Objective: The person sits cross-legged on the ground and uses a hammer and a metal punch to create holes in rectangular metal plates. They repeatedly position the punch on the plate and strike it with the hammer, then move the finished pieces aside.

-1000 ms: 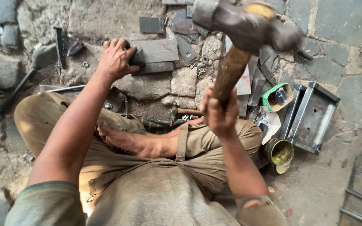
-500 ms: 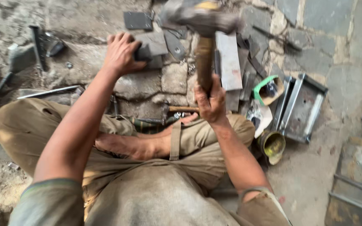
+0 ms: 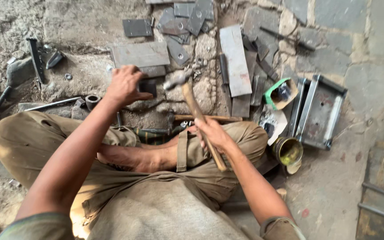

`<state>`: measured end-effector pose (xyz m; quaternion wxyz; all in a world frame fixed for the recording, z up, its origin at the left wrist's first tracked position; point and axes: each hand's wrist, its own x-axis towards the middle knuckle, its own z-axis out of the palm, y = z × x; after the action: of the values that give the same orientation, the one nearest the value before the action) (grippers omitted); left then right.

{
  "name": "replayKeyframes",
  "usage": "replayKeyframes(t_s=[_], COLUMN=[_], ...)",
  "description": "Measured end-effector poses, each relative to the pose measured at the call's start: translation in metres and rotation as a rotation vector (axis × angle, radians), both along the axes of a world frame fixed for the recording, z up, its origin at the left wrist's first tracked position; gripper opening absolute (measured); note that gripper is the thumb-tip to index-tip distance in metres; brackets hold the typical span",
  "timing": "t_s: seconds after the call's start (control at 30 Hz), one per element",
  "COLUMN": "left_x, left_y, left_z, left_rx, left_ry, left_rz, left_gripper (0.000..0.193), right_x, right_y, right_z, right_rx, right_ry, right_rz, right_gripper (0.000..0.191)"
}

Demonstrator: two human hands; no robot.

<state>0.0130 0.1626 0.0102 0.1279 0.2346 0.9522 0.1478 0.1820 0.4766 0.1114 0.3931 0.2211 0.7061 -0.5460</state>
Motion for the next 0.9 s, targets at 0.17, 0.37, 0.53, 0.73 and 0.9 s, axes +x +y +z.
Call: replayKeyframes(t_s=[0.17,0.37,0.53,0.73,0.9], left_x=[-0.043,-0.091,-0.047,0.065,0.103], left_y=[-0.031,-0.059,-0.083,-0.061,-0.057], left_z=[-0.007,0.007,0.063,0.105,0.106], left_rx=[-0.002,0.107,0.570,1.090,1.355], left_ry=[0.038,-0.073,-0.285,-0.737,-0.941], left_rz=[0.279,0.254,0.236,0.524,0.646], left_gripper=[0.110,0.082,0.036,0.032,0.031], right_x=[0.048,0.012,-0.061,-0.057,-0.005], right_y=[-0.026,-0.028,-0.028,-0.056,-0.057], right_z=[-0.014,-0.004,0.009,-0.022,-0.026], right_rx=[0.117,0.609,0.123,-0.688,-0.940], right_ry=[-0.094,0.729,0.286,0.265,0.148], right_rz=[0.160,0.495,-0.070,-0.226,-0.419], right_gripper=[0.062,0.065,0.063,0.062,0.030])
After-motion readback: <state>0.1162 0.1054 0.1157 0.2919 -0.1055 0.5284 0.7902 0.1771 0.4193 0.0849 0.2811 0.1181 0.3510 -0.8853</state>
